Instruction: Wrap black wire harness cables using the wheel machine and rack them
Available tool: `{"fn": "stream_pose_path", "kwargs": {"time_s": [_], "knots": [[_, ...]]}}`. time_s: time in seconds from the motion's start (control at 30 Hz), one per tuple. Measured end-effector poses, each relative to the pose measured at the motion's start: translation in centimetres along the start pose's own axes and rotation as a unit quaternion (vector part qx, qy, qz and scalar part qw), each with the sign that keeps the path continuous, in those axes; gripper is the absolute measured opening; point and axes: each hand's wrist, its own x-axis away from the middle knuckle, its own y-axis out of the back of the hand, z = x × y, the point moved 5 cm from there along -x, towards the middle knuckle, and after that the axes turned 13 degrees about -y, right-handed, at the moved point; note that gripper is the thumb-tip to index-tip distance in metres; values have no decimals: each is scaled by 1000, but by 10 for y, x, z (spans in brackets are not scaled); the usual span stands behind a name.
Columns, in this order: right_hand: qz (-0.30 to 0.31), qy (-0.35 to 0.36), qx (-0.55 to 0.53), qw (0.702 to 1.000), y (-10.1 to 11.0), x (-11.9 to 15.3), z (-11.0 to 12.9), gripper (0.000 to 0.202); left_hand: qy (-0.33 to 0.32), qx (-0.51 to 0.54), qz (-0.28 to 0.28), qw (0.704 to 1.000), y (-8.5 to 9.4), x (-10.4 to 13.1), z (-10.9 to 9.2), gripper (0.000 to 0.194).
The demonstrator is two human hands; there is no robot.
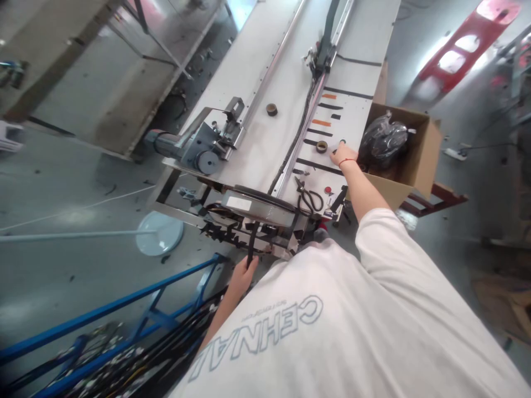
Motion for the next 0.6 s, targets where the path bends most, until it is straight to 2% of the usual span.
{"fn": "stream_pose_path", "kwargs": {"time_s": [0.1,0.17,0.2,0.27,0.3,0.33,0.4,0.43,0.47,0.5,0.57,0.6], "knots": [[-3,7,-22,1000,12,-3,6,62,-13,41,-24,999,-7,-13,-1,41],[-29,49,-79,995,28,19,18,57,-10,77,-48,996,-11,-24,-4,44],[-45,91,-124,987,36,43,25,53,-6,95,-59,994,-12,-29,-5,45],[-56,210,-233,948,47,115,39,45,3,132,-88,987,-8,-40,-8,48],[-32,275,-280,919,47,161,45,41,10,151,-111,982,-2,-45,-8,49],[9,341,-313,886,41,208,50,38,15,167,-133,977,5,-49,-8,50],[117,468,-333,810,16,297,63,33,13,194,-159,968,22,-56,-9,51],[148,503,-333,784,0,330,69,32,6,203,-155,967,30,-59,-9,52],[149,505,-325,786,-17,351,76,33,-3,207,-142,968,36,-61,-10,52],[138,483,-309,808,-35,359,85,34,-13,209,-124,970,41,-62,-11,52],[122,400,-270,867,-69,350,102,31,-29,206,-92,974,46,-63,-13,52],[126,367,-256,885,-83,340,109,26,-34,203,-81,975,47,-63,-15,52]]}}
